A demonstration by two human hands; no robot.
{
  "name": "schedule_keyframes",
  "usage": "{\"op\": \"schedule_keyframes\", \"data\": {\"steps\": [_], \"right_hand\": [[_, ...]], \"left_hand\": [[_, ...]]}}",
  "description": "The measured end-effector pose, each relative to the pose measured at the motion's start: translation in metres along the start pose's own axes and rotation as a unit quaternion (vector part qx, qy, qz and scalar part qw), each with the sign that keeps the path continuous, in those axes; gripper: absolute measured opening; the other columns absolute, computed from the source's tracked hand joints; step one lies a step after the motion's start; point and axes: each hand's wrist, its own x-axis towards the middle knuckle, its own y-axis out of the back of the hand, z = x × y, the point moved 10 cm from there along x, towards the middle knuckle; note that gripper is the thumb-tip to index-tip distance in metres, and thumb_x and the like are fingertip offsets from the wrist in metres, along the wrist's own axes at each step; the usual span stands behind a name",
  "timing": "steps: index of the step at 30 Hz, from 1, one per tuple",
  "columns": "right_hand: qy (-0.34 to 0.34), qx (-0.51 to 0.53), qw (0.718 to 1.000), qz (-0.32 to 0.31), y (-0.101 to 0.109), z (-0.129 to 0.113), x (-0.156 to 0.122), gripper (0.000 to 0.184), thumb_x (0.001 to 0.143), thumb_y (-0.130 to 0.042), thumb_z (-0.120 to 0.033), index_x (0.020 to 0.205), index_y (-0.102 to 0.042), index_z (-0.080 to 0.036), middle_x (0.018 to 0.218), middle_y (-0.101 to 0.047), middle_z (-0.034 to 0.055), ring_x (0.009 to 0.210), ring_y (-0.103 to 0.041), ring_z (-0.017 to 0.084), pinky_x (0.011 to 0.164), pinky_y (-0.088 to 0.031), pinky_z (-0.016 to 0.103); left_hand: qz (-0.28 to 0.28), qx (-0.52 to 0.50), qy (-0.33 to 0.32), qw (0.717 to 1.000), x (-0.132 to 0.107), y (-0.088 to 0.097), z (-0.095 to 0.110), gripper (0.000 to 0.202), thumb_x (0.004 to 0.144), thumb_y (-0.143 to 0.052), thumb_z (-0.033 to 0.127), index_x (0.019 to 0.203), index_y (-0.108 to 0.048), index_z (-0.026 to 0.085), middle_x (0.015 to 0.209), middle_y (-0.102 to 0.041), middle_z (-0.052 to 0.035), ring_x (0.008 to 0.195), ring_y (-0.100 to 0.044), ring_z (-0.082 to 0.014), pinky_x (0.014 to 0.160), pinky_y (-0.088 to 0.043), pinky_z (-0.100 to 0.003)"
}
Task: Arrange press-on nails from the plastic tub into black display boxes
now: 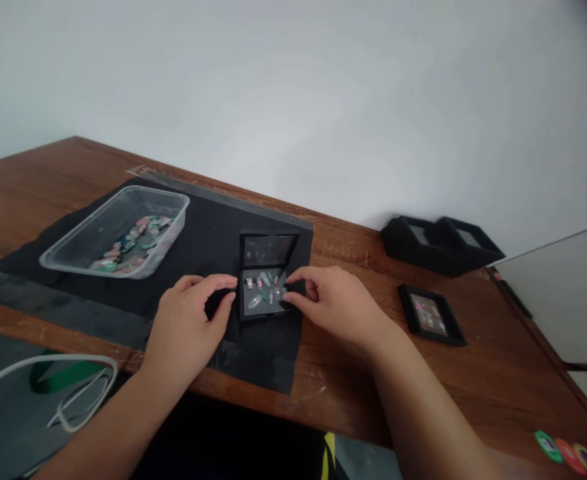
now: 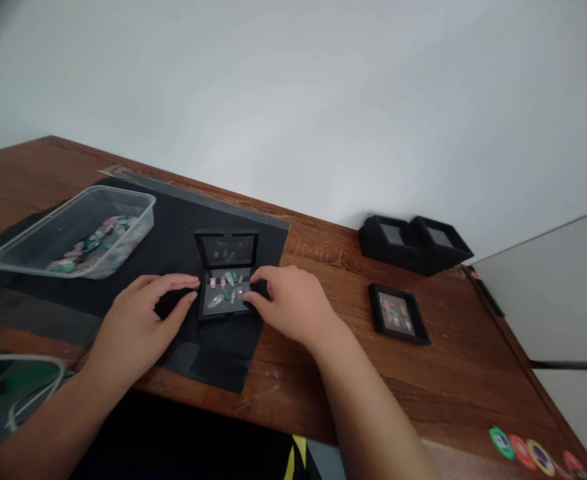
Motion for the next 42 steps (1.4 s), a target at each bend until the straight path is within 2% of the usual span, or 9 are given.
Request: {"op": "schedule_keyframes", "data": {"steps": [11, 20, 25, 28, 30, 34, 37, 39, 42], "right_hand": [[0.010, 0.018, 0.999, 0.039, 0.004, 0.000, 0.004, 0.019, 0.092, -0.066, -0.042, 0.097, -0.077, -0.027, 0.067, -0.063, -0.0030, 0.060, -0.051, 0.012, 0.056, -0.026, 0.027], [0.037, -0.004, 0.997, 0.074, 0.011, -0.005, 0.003, 0.017, 0.094, -0.063, -0.038, 0.096, -0.078, -0.029, 0.070, -0.067, -0.0021, 0.062, -0.055, 0.014, 0.057, -0.028, 0.026], [0.064, -0.003, 0.994, 0.086, 0.009, -0.009, 0.003, 0.017, 0.095, -0.061, -0.033, 0.093, -0.077, -0.028, 0.075, -0.071, -0.0016, 0.066, -0.058, 0.014, 0.059, -0.031, 0.026], [0.070, -0.011, 0.993, 0.092, 0.009, -0.010, 0.003, 0.018, 0.096, -0.060, -0.035, 0.093, -0.077, -0.028, 0.077, -0.072, -0.0014, 0.067, -0.060, 0.015, 0.059, -0.032, 0.026], [0.079, -0.026, 0.991, 0.102, 0.010, -0.012, 0.002, 0.019, 0.096, -0.058, -0.034, 0.098, -0.076, -0.028, 0.080, -0.073, -0.0007, 0.070, -0.061, 0.016, 0.060, -0.033, 0.027], [0.099, -0.041, 0.981, 0.165, 0.021, -0.015, -0.001, 0.024, 0.098, -0.057, -0.031, 0.115, -0.072, -0.026, 0.094, -0.074, 0.0025, 0.079, -0.065, 0.018, 0.066, -0.041, 0.028], [0.112, -0.013, 0.964, 0.241, 0.032, -0.014, -0.006, 0.024, 0.100, -0.053, -0.029, 0.113, -0.072, -0.024, 0.099, -0.072, 0.0052, 0.090, -0.065, 0.020, 0.076, -0.048, 0.030], [0.123, 0.017, 0.947, 0.295, 0.038, -0.011, -0.008, 0.023, 0.100, -0.053, -0.028, 0.111, -0.072, -0.022, 0.102, -0.071, 0.0068, 0.099, -0.064, 0.023, 0.087, -0.050, 0.034], [0.144, 0.061, 0.921, 0.356, 0.040, -0.006, -0.010, 0.028, 0.095, -0.059, -0.027, 0.121, -0.064, -0.019, 0.117, -0.069, 0.0110, 0.112, -0.061, 0.028, 0.100, -0.049, 0.044]], "left_hand": [[0.036, -0.049, 0.025, 0.998, -0.003, 0.009, -0.002, 0.020, 0.091, -0.063, 0.028, 0.111, -0.068, 0.026, 0.097, -0.076, -0.0010, 0.087, -0.069, -0.0224, 0.076, -0.049, -0.034], [0.310, -0.185, 0.054, 0.931, -0.021, 0.088, -0.007, 0.015, 0.093, -0.065, 0.026, 0.108, -0.065, 0.022, 0.109, -0.073, 0.0013, 0.099, -0.068, -0.0185, 0.088, -0.053, -0.038], [0.373, -0.044, 0.039, 0.926, -0.011, 0.125, -0.018, 0.023, 0.091, -0.066, 0.030, 0.110, -0.069, 0.019, 0.109, -0.074, 0.0012, 0.095, -0.068, -0.0190, 0.086, -0.053, -0.041], [0.346, 0.040, 0.038, 0.937, 0.004, 0.130, -0.036, 0.026, 0.095, -0.057, 0.034, 0.106, -0.071, 0.015, 0.111, -0.075, -0.0004, 0.090, -0.069, -0.0188, 0.075, -0.051, -0.038], [0.358, 0.107, 0.057, 0.926, 0.006, 0.138, -0.048, 0.025, 0.090, -0.062, 0.033, 0.102, -0.074, 0.015, 0.094, -0.075, 0.0002, 0.090, -0.070, -0.0218, 0.076, -0.049, -0.040], [0.243, 0.147, 0.037, 0.958, 0.016, 0.116, -0.047, 0.039, 0.101, -0.044, 0.037, 0.132, -0.059, 0.018, 0.115, -0.068, -0.0004, 0.130, -0.055, -0.0306, 0.093, -0.041, -0.052], [0.211, 0.107, -0.036, 0.971, 0.012, 0.090, -0.015, 0.037, 0.100, -0.046, 0.037, 0.130, -0.058, 0.018, 0.131, -0.064, -0.0046, 0.130, -0.056, -0.0287, 0.102, -0.041, -0.053], [0.208, 0.073, -0.065, 0.973, 0.011, 0.073, 0.006, 0.033, 0.094, -0.058, 0.038, 0.118, -0.064, 0.017, 0.117, -0.070, -0.0076, 0.121, -0.061, -0.0309, 0.106, -0.043, -0.053], [0.134, 0.053, -0.090, 0.986, 0.017, 0.039, 0.032, 0.041, 0.093, -0.059, 0.036, 0.131, -0.054, 0.019, 0.128, -0.067, -0.0114, 0.127, -0.057, -0.0342, 0.116, -0.034, -0.060]]}}
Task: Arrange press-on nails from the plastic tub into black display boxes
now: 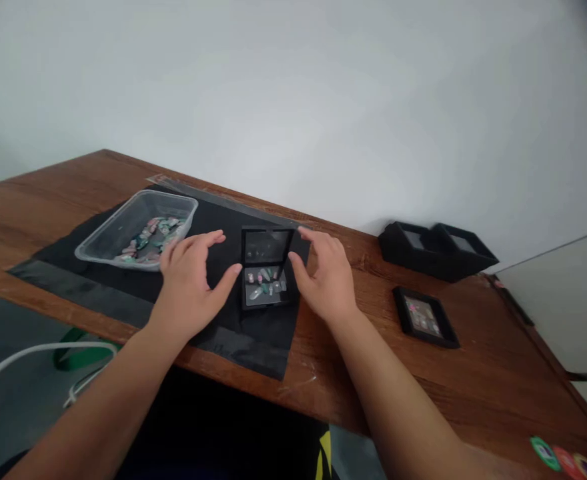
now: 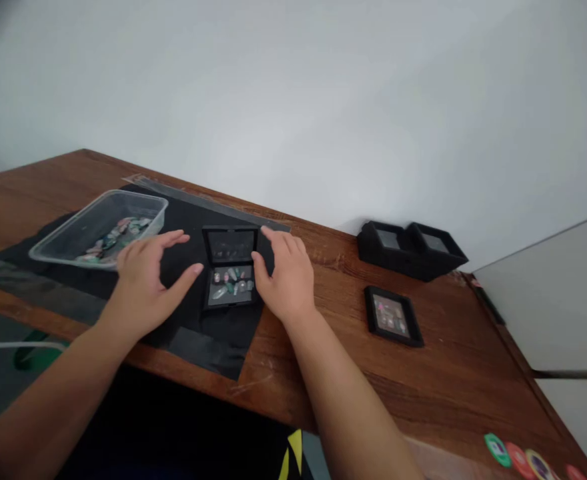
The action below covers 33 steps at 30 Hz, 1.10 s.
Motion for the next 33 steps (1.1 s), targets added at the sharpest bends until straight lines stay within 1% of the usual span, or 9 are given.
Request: {"op": "schedule_keyframes", "data": {"steps": [2, 4, 6, 10, 18, 22, 26, 29, 33], "right_hand": [[-0.018, 0.034, 0.999, 0.024, -0.002, 0.009, -0.001, 0.033, 0.093, -0.059, -0.027, 0.125, -0.059, -0.020, 0.123, -0.067, 0.0123, 0.117, -0.060, 0.029, 0.102, -0.050, 0.048], [-0.043, 0.075, 0.996, 0.026, -0.007, 0.019, -0.003, 0.037, 0.093, -0.060, -0.028, 0.129, -0.055, -0.022, 0.129, -0.065, 0.0131, 0.124, -0.058, 0.029, 0.103, -0.050, 0.050], [-0.060, 0.123, 0.991, 0.006, -0.015, 0.026, -0.004, 0.049, 0.093, -0.060, -0.030, 0.140, -0.047, -0.023, 0.139, -0.060, 0.0139, 0.131, -0.055, 0.029, 0.106, -0.048, 0.051], [-0.077, 0.188, 0.978, -0.045, -0.032, 0.032, -0.008, 0.067, 0.097, -0.058, -0.032, 0.156, -0.028, -0.025, 0.149, -0.055, 0.0132, 0.139, -0.050, 0.027, 0.112, -0.043, 0.052], [-0.084, 0.202, 0.965, -0.143, -0.057, 0.032, -0.018, 0.058, 0.090, -0.062, -0.022, 0.145, -0.045, -0.024, 0.139, -0.063, 0.0103, 0.131, -0.057, 0.027, 0.114, -0.042, 0.049], [-0.106, 0.200, 0.964, -0.138, -0.059, 0.033, -0.019, 0.048, 0.089, -0.064, -0.025, 0.135, -0.051, -0.025, 0.132, -0.066, 0.0086, 0.125, -0.060, 0.026, 0.111, -0.043, 0.048], [-0.124, 0.205, 0.963, -0.121, -0.062, 0.032, -0.018, 0.033, 0.091, -0.065, -0.032, 0.122, -0.057, -0.025, 0.117, -0.071, 0.0062, 0.113, -0.065, 0.024, 0.104, -0.047, 0.045], [-0.131, 0.202, 0.963, -0.121, -0.064, 0.030, -0.018, 0.031, 0.086, -0.070, -0.033, 0.113, -0.059, -0.024, 0.109, -0.070, 0.0049, 0.106, -0.065, 0.024, 0.100, -0.048, 0.043], [-0.140, 0.182, 0.963, -0.139, -0.066, 0.032, -0.019, 0.034, 0.078, -0.075, -0.029, 0.108, -0.061, -0.023, 0.111, -0.069, 0.0054, 0.108, -0.063, 0.026, 0.100, -0.047, 0.046]], "left_hand": [[-0.005, -0.026, -0.017, 1.000, 0.003, -0.007, 0.014, 0.046, 0.094, -0.059, 0.033, 0.137, -0.048, 0.019, 0.133, -0.064, -0.0120, 0.132, -0.054, -0.0331, 0.120, -0.029, -0.059], [-0.006, -0.059, -0.024, 0.998, 0.004, -0.010, 0.020, 0.052, 0.094, -0.060, 0.033, 0.141, -0.045, 0.019, 0.136, -0.062, -0.0127, 0.133, -0.053, -0.0305, 0.120, -0.034, -0.054], [-0.019, -0.095, -0.010, 0.995, 0.004, -0.017, 0.017, 0.062, 0.092, -0.063, 0.034, 0.147, -0.038, 0.017, 0.142, -0.058, -0.0148, 0.135, -0.052, -0.0292, 0.117, -0.040, -0.049], [-0.049, -0.145, 0.039, 0.988, -0.005, -0.033, 0.000, 0.079, 0.089, -0.068, 0.038, 0.154, -0.028, 0.017, 0.150, -0.050, -0.0167, 0.140, -0.048, -0.0295, 0.118, -0.040, -0.049], [-0.139, -0.167, 0.063, 0.974, -0.021, -0.057, -0.009, 0.074, 0.087, -0.069, 0.037, 0.150, -0.035, 0.018, 0.146, -0.053, -0.0151, 0.134, -0.052, -0.0302, 0.114, -0.043, -0.050], [-0.158, -0.168, 0.077, 0.970, -0.020, -0.061, -0.012, 0.063, 0.090, -0.064, 0.038, 0.144, -0.041, 0.016, 0.137, -0.059, -0.0154, 0.128, -0.056, -0.0313, 0.109, -0.046, -0.051], [-0.179, -0.149, 0.051, 0.971, -0.016, -0.062, -0.005, 0.047, 0.093, -0.059, 0.040, 0.131, -0.054, 0.013, 0.125, -0.065, -0.0155, 0.118, -0.059, -0.0331, 0.104, -0.047, -0.053], [-0.189, -0.143, 0.042, 0.971, -0.014, -0.064, -0.001, 0.044, 0.093, -0.057, 0.040, 0.128, -0.056, 0.013, 0.123, -0.066, -0.0155, 0.116, -0.059, -0.0336, 0.103, -0.047, -0.053], [-0.193, -0.153, 0.068, 0.967, -0.015, -0.066, -0.007, 0.045, 0.095, -0.053, 0.042, 0.129, -0.057, 0.013, 0.125, -0.065, -0.0157, 0.121, -0.057, -0.0329, 0.107, -0.044, -0.052]]}}
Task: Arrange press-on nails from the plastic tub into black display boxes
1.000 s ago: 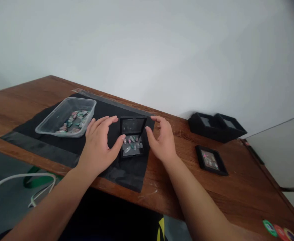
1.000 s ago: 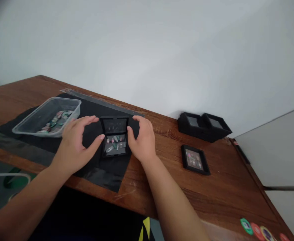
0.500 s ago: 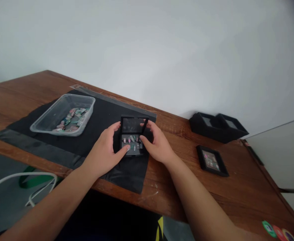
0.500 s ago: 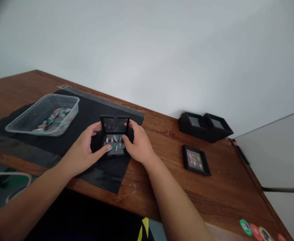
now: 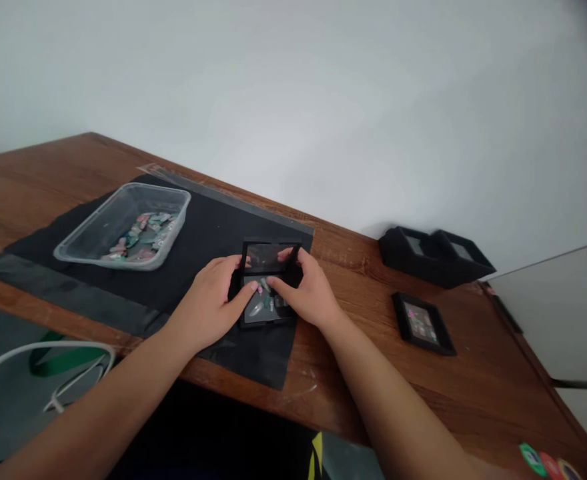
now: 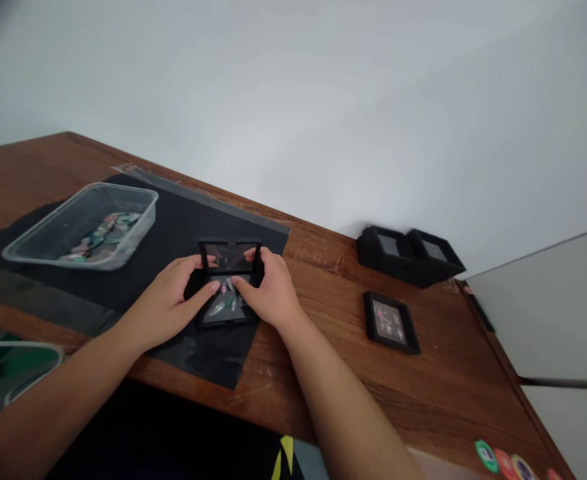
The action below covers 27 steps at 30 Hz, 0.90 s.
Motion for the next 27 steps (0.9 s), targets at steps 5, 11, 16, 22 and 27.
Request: {"op": "schedule_keyframes", "data": {"steps": [5, 11, 16, 22, 27], "right_hand": [[0.006, -0.020, 1.000, 0.002, 0.0040, -0.0034, -0.0007, 0.030, 0.075, -0.072, -0.023, 0.103, -0.063, -0.023, 0.107, -0.069, 0.0042, 0.105, -0.062, 0.026, 0.098, -0.047, 0.045], [0.019, -0.020, 1.000, 0.001, 0.0052, -0.0066, -0.0011, 0.025, 0.080, -0.063, -0.020, 0.105, -0.063, -0.023, 0.108, -0.068, 0.0044, 0.106, -0.062, 0.026, 0.098, -0.047, 0.045], [0.024, -0.034, 0.999, -0.013, 0.0048, -0.0052, -0.0014, 0.027, 0.080, -0.059, -0.015, 0.106, -0.062, -0.024, 0.109, -0.069, 0.0042, 0.107, -0.063, 0.025, 0.099, -0.048, 0.045], [0.020, -0.039, 0.999, -0.010, 0.0059, -0.0069, -0.0017, 0.025, 0.079, -0.061, -0.016, 0.103, -0.061, -0.025, 0.107, -0.069, 0.0042, 0.106, -0.064, 0.026, 0.097, -0.050, 0.045], [0.015, -0.025, 0.999, -0.016, 0.0040, -0.0076, -0.0024, 0.026, 0.079, -0.064, -0.017, 0.103, -0.059, -0.024, 0.108, -0.069, 0.0045, 0.105, -0.064, 0.025, 0.097, -0.050, 0.044]], "left_hand": [[-0.003, -0.052, 0.017, 0.999, 0.0000, -0.0001, -0.0091, 0.039, 0.092, -0.049, 0.033, 0.125, -0.060, 0.017, 0.127, -0.064, -0.0125, 0.125, -0.056, -0.0296, 0.113, -0.041, -0.050], [-0.018, -0.043, 0.027, 0.999, -0.0005, -0.0003, -0.0090, 0.045, 0.081, -0.048, 0.023, 0.124, -0.062, 0.017, 0.127, -0.063, -0.0125, 0.126, -0.056, -0.0298, 0.111, -0.043, -0.050], [-0.008, -0.039, 0.019, 0.999, 0.0002, 0.0009, -0.0079, 0.044, 0.083, -0.052, 0.028, 0.125, -0.061, 0.016, 0.127, -0.064, -0.0136, 0.127, -0.056, -0.0317, 0.113, -0.042, -0.052], [-0.015, -0.027, 0.020, 0.999, 0.0008, 0.0000, -0.0060, 0.041, 0.085, -0.056, 0.032, 0.123, -0.062, 0.017, 0.125, -0.065, -0.0134, 0.126, -0.056, -0.0332, 0.111, -0.044, -0.053], [-0.009, -0.020, 0.006, 1.000, 0.0004, 0.0012, -0.0012, 0.044, 0.084, -0.054, 0.029, 0.126, -0.059, 0.016, 0.125, -0.066, -0.0143, 0.123, -0.058, -0.0331, 0.110, -0.045, -0.052]]}}
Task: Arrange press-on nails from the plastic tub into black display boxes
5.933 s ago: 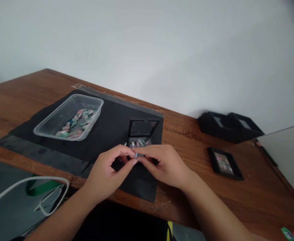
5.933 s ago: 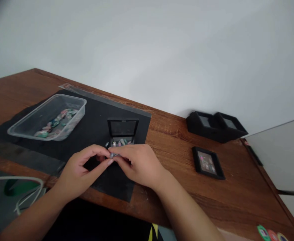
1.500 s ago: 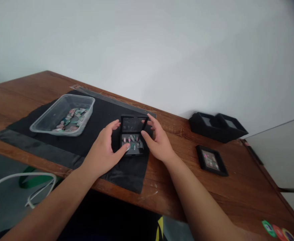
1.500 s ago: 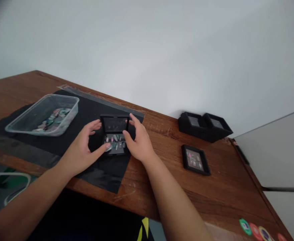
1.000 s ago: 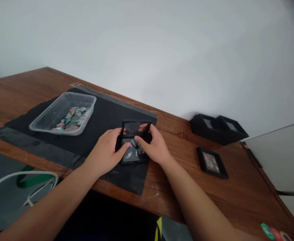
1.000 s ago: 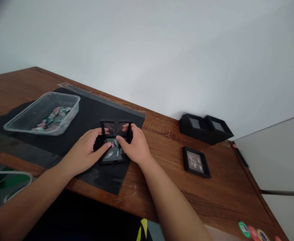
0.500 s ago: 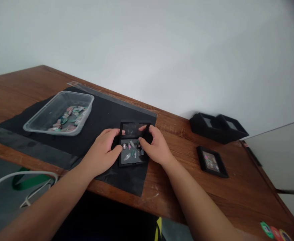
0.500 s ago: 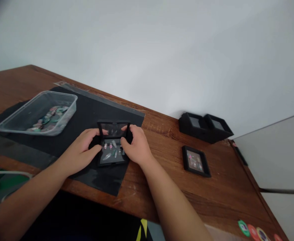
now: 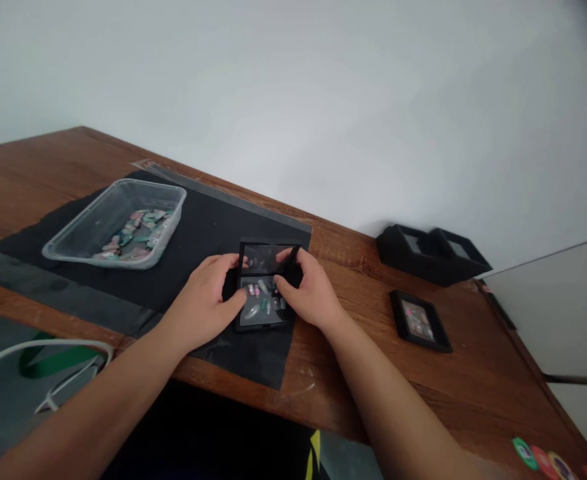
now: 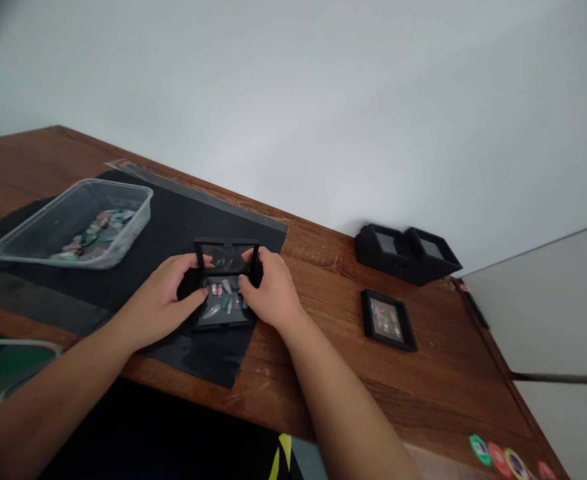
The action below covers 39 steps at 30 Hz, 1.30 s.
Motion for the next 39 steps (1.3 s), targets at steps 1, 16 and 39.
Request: {"op": "schedule_keyframes", "data": {"steps": [1, 16, 39], "right_hand": [[0.001, -0.001, 1.000, -0.002, -0.0001, -0.0003, 0.0000, 0.027, 0.078, -0.064, -0.017, 0.104, -0.059, -0.024, 0.108, -0.069, 0.0045, 0.105, -0.064, 0.025, 0.097, -0.050, 0.044], [0.010, -0.018, 0.999, -0.028, -0.0062, -0.0027, -0.0018, 0.037, 0.083, -0.067, -0.022, 0.118, -0.055, -0.024, 0.109, -0.069, 0.0056, 0.107, -0.064, 0.026, 0.102, -0.048, 0.048], [0.025, -0.013, 0.994, -0.109, 0.0006, 0.0015, -0.0049, 0.047, 0.083, -0.073, -0.022, 0.127, -0.057, -0.023, 0.124, -0.068, 0.0082, 0.117, -0.063, 0.027, 0.107, -0.049, 0.048]], "left_hand": [[0.000, 0.000, -0.002, 1.000, -0.0002, 0.0001, 0.0006, 0.044, 0.083, -0.054, 0.028, 0.126, -0.058, 0.016, 0.126, -0.066, -0.0144, 0.123, -0.058, -0.0330, 0.109, -0.045, -0.052], [0.008, 0.015, -0.004, 1.000, 0.0004, 0.0010, -0.0008, 0.040, 0.087, -0.060, 0.036, 0.123, -0.059, 0.019, 0.122, -0.067, -0.0129, 0.121, -0.058, -0.0343, 0.107, -0.046, -0.053], [0.002, 0.017, -0.004, 1.000, -0.0001, 0.0000, -0.0035, 0.041, 0.089, -0.058, 0.040, 0.123, -0.061, 0.016, 0.122, -0.065, -0.0148, 0.121, -0.056, -0.0336, 0.108, -0.045, -0.054]]}}
